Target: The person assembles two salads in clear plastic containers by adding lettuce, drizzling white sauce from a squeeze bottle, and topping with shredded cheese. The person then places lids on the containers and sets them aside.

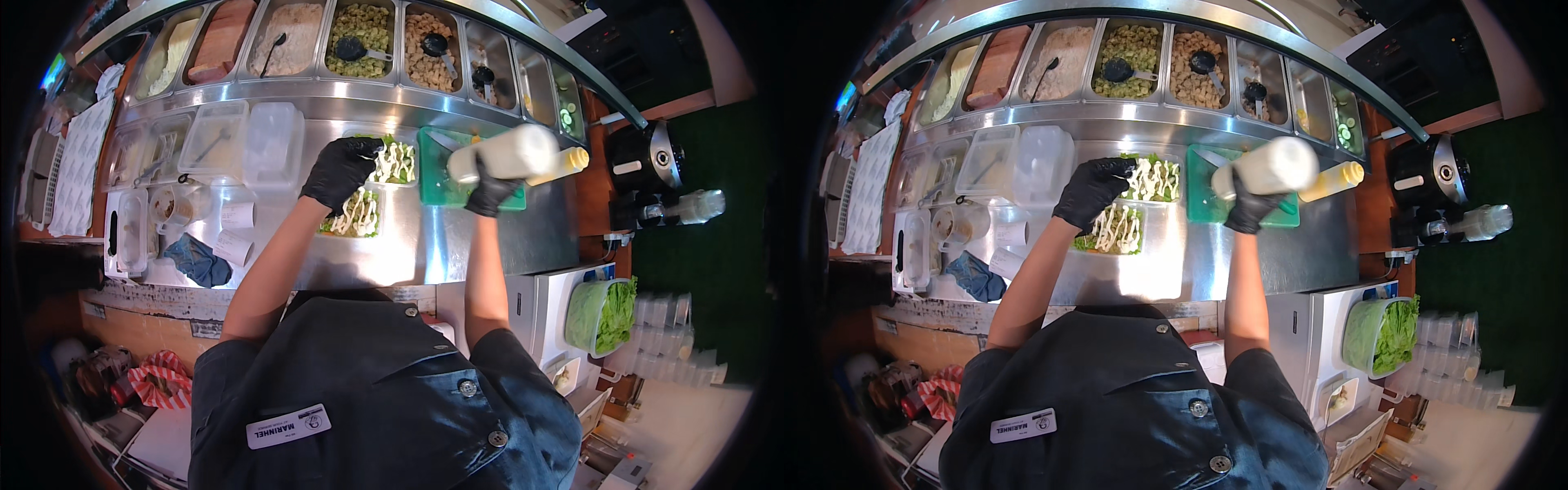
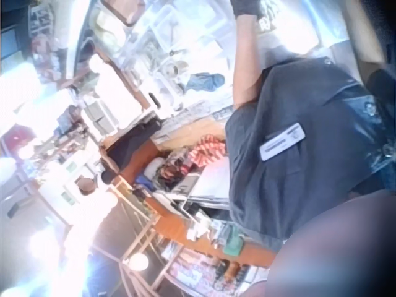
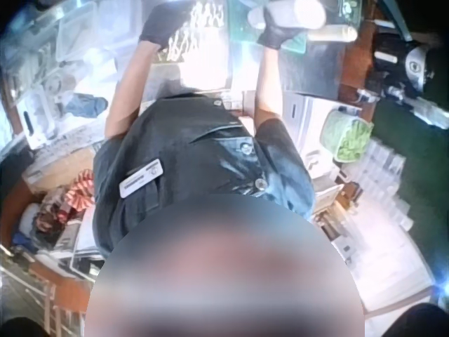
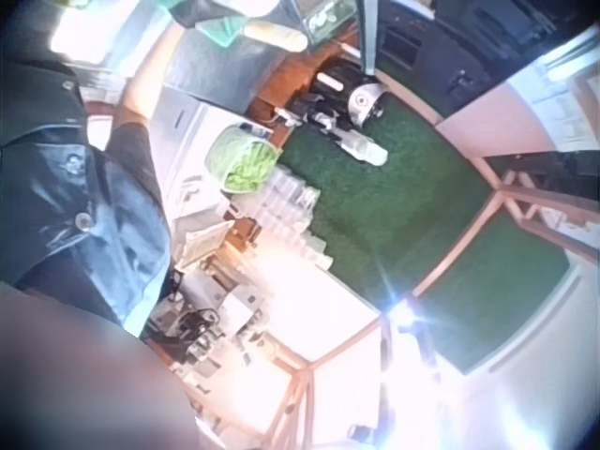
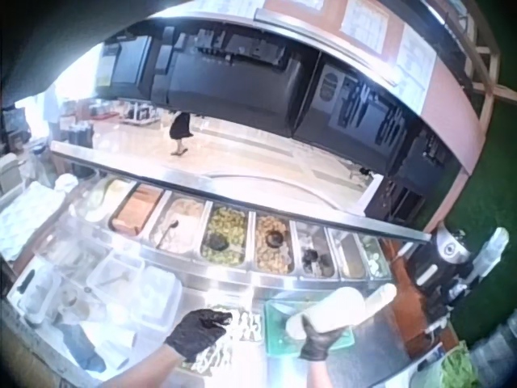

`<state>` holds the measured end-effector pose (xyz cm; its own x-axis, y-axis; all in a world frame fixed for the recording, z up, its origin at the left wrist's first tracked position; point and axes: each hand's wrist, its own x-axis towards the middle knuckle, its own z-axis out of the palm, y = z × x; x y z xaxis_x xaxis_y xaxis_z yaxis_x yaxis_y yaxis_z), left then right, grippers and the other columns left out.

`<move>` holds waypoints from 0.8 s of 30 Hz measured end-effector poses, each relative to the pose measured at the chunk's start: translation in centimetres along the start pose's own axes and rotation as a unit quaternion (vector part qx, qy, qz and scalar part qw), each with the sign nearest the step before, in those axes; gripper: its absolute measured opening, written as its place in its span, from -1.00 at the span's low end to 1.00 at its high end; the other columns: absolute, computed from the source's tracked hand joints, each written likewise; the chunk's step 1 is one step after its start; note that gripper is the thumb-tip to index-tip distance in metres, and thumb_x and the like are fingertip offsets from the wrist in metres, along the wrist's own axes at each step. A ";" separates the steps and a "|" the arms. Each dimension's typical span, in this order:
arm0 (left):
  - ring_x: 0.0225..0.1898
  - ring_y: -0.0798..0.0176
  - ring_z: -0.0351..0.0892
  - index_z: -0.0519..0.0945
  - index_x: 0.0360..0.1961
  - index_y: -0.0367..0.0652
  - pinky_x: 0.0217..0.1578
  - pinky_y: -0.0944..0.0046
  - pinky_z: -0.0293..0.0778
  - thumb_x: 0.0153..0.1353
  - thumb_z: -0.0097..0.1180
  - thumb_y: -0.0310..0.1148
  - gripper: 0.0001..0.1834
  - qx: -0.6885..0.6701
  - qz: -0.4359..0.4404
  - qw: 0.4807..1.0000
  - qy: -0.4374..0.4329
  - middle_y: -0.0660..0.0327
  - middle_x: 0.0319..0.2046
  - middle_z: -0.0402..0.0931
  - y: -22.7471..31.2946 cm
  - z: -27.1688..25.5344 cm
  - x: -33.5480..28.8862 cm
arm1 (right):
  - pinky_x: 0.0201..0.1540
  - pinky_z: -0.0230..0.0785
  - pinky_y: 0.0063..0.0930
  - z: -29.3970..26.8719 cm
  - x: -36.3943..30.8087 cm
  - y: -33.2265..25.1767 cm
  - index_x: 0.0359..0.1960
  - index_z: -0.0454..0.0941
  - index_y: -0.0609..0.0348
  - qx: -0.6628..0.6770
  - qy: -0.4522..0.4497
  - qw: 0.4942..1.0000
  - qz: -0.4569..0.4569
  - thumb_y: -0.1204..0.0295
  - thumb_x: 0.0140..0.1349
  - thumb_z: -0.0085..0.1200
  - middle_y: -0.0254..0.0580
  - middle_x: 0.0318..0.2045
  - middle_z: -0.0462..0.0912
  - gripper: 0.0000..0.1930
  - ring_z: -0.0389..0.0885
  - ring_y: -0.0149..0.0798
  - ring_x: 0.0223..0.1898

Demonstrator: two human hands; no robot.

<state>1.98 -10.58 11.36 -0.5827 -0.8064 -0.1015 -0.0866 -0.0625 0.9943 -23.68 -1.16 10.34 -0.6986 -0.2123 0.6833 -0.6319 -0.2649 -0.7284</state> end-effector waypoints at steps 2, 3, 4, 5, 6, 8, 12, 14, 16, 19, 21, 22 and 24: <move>-0.22 0.42 0.52 0.59 -0.16 -0.26 -0.15 0.41 0.43 0.06 0.14 -0.57 -0.73 0.048 -0.028 0.998 0.011 0.21 -0.25 0.60 -0.5 -0.5 -0.3 | 0.11 0.30 -0.24 -0.5 -0.5 2.3 0.23 0.07 0.10 0.011 -0.020 1.000 0.010 0.49 -0.46 0.52 -0.16 0.10 0.28 0.10 0.33 -0.19 0.08; -0.22 0.42 0.52 0.60 -0.17 -0.26 -0.15 0.41 0.43 0.05 0.16 -0.57 -0.74 0.063 -0.016 0.998 0.018 0.22 -0.25 0.60 -0.7 -0.9 -0.2 | 0.14 0.27 -0.24 -0.3 -0.7 3.4 0.25 0.02 0.07 0.047 -0.023 0.995 0.085 0.49 -0.48 0.52 -0.15 0.13 0.23 0.15 0.29 -0.18 0.11; -0.26 0.42 0.53 0.60 -0.24 -0.26 -0.18 0.42 0.44 0.02 0.21 -0.53 -0.78 -0.009 -0.009 1.000 0.026 0.24 -0.30 0.61 -1.1 -1.1 -0.5 | 0.11 0.33 -0.23 -0.9 -0.7 3.9 0.23 0.04 0.10 0.070 -0.024 0.996 0.042 0.51 -0.45 0.51 -0.12 0.10 0.28 0.11 0.34 -0.18 0.07; -0.29 0.42 0.53 0.60 -0.28 -0.26 -0.21 0.41 0.44 0.02 0.22 -0.52 -0.81 0.011 -0.014 0.999 0.027 0.24 -0.34 0.61 -1.4 -1.5 -0.5 | 0.06 0.41 -0.21 -1.3 -0.4 4.3 0.21 0.06 0.12 0.062 0.007 0.998 0.014 0.53 -0.44 0.49 -0.10 0.07 0.31 0.07 0.39 -0.21 0.03; -0.31 0.42 0.54 0.61 -0.31 -0.26 -0.24 0.40 0.44 0.02 0.22 -0.50 -0.83 0.032 -0.020 0.999 0.025 0.24 -0.37 0.61 -1.8 -1.6 -0.7 | 0.04 0.43 -0.21 -1.4 -0.5 4.3 0.20 0.06 0.12 0.058 -0.026 0.995 0.079 0.54 -0.43 0.49 -0.09 0.07 0.32 0.06 0.40 -0.22 0.02; -0.43 0.39 0.53 0.60 -0.47 -0.25 -0.35 0.37 0.43 0.00 0.25 -0.46 -0.90 0.130 -0.040 0.990 0.027 0.23 -0.55 0.59 -2.6 -1.8 -0.9 | 0.03 0.44 -0.21 -1.7 0.0 3.9 0.20 0.07 0.13 0.019 -0.013 0.999 0.049 0.54 -0.43 0.49 -0.10 0.08 0.32 0.06 0.40 -0.22 0.04; -0.42 -0.01 0.58 0.57 -0.53 -0.32 -0.33 0.20 0.48 -0.15 0.36 -0.14 -0.59 0.356 0.019 0.932 0.060 0.00 -0.51 0.58 -3.9 -2.2 -1.4 | 0.04 0.44 -0.20 -1.9 0.1 3.0 0.19 0.09 0.14 -0.014 -0.019 1.000 -0.004 0.55 -0.41 0.48 -0.11 0.08 0.33 0.03 0.41 -0.22 0.03; -0.40 -0.01 0.57 0.57 -0.55 -0.31 -0.31 0.18 0.47 -0.13 0.33 -0.10 -0.58 0.286 -0.042 0.954 0.073 -0.01 -0.51 0.57 -4.1 -2.6 -1.9 | 0.03 0.45 -0.19 -2.2 -0.3 3.4 0.13 0.20 0.16 0.021 -0.028 0.998 0.046 0.56 -0.37 0.47 -0.10 0.05 0.37 -0.09 0.42 -0.23 0.02; -0.33 -0.03 0.56 0.59 -0.56 -0.26 -0.22 0.13 0.45 -0.08 0.24 -0.03 -0.58 0.272 -0.134 0.952 0.043 -0.01 -0.47 0.57 -4.2 -3.0 -2.3 | 0.07 0.41 -0.20 -2.6 -0.8 4.3 0.13 0.23 0.15 0.018 -0.021 0.997 0.066 0.53 -0.40 0.49 -0.12 0.04 0.38 -0.08 0.41 -0.22 0.03; -0.54 0.04 0.52 0.54 -0.68 -0.27 -0.40 0.17 0.44 -0.10 0.25 -0.23 -0.70 0.365 0.012 0.931 -0.010 0.03 -0.64 0.52 -4.4 -3.2 -2.7 | 0.11 0.34 -0.22 -2.3 -1.6 5.1 0.24 0.00 0.11 -0.096 -0.002 0.994 0.044 0.48 -0.49 0.52 -0.12 0.09 0.30 0.15 0.33 -0.21 0.09; -0.47 -0.04 0.54 0.58 -0.64 -0.25 -0.35 0.13 0.45 -0.12 0.24 -0.26 -0.76 0.420 0.037 0.906 -0.030 0.00 -0.60 0.53 -4.6 -3.3 -2.9 | 0.08 0.38 -0.22 -1.8 -2.1 3.8 0.22 0.03 0.10 0.057 -0.030 0.995 0.076 0.51 -0.48 0.51 -0.12 0.06 0.33 0.12 0.37 -0.19 0.05; -0.45 -0.03 0.55 0.59 -0.63 -0.24 -0.32 0.13 0.46 -0.12 0.24 -0.26 -0.76 0.386 -0.014 0.922 -0.017 0.00 -0.59 0.53 -4.7 -3.3 -2.8 | 0.03 0.43 -0.25 -1.5 -2.2 2.6 0.19 0.06 0.12 0.062 -0.042 0.996 0.039 0.55 -0.46 0.49 -0.11 0.05 0.33 0.07 0.40 -0.18 0.01; -0.37 -0.02 0.57 0.61 -0.59 -0.20 -0.26 0.13 0.47 -0.10 0.22 -0.26 -0.79 0.341 -0.097 0.935 -0.017 0.00 -0.55 0.55 -4.9 -3.8 -2.5 | -0.01 0.49 -0.25 -1.0 -2.5 -0.9 0.09 0.24 0.22 0.116 -0.125 0.979 0.116 0.67 -0.38 0.41 -0.13 -0.06 0.44 -0.14 0.49 -0.20 -0.08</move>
<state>6.96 -10.47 6.91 -0.5267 -0.7990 -0.2902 -0.6817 0.1931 0.7057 -21.71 0.60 9.29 -0.6920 -0.5079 0.5130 -0.3530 -0.3818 -0.8542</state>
